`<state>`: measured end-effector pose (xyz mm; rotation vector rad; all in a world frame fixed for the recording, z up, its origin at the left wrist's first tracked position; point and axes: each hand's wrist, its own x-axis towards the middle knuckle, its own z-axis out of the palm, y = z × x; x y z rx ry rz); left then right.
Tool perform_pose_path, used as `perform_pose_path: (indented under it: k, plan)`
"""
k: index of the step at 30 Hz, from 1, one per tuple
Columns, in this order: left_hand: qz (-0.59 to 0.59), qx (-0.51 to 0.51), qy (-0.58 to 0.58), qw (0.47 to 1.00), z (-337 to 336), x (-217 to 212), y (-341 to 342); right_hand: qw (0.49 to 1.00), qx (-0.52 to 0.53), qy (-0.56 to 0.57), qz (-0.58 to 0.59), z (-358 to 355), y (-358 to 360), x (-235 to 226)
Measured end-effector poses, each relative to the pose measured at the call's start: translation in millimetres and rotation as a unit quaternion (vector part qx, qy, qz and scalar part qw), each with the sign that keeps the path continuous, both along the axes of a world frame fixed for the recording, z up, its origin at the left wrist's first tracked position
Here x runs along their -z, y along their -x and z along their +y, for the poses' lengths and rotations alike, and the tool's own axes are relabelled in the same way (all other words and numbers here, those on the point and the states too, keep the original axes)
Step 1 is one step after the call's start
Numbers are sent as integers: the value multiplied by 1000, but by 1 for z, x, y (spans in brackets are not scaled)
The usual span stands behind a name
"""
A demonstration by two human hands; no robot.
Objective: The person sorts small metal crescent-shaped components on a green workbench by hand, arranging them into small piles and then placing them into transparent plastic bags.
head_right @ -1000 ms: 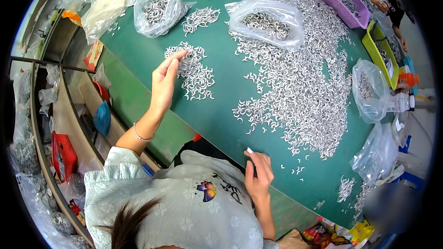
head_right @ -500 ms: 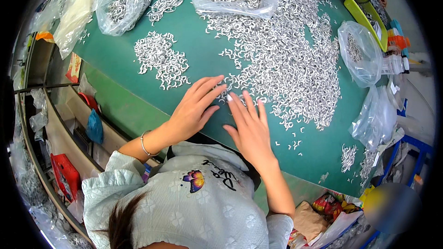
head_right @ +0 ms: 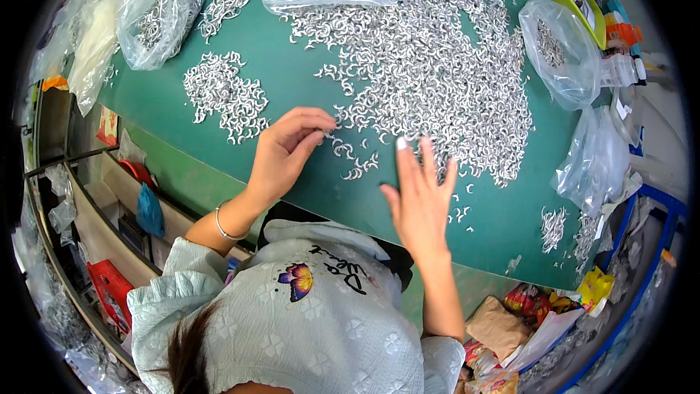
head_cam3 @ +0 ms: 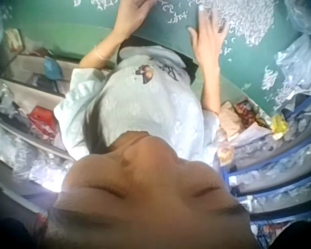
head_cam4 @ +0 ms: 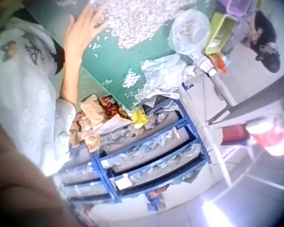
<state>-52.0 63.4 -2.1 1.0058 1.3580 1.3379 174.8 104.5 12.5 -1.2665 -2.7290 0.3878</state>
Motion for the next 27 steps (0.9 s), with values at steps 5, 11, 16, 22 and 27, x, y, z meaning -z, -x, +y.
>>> perform_pose_path:
  k: [5, 11, 16, 22, 27]
  plan:
    - [-30, -1, -33, 999, 5, 0, -5, 990, -40, 16, 132, -12, 24, -1]
    - [-36, -14, -3, 999, -1, -3, 1, 999, -14, 38, -1, -4, 16, 1]
    - [21, -6, -7, 1000, -6, 3, -1, 997, 40, -40, 45, 4, 14, -2]
    - [182, -29, -53, 981, -6, 3, 0, 994, -79, 40, 68, 6, 48, 2]
    - [465, 24, -98, 879, -7, -11, -7, 996, 2, -5, 87, 12, 21, -3]
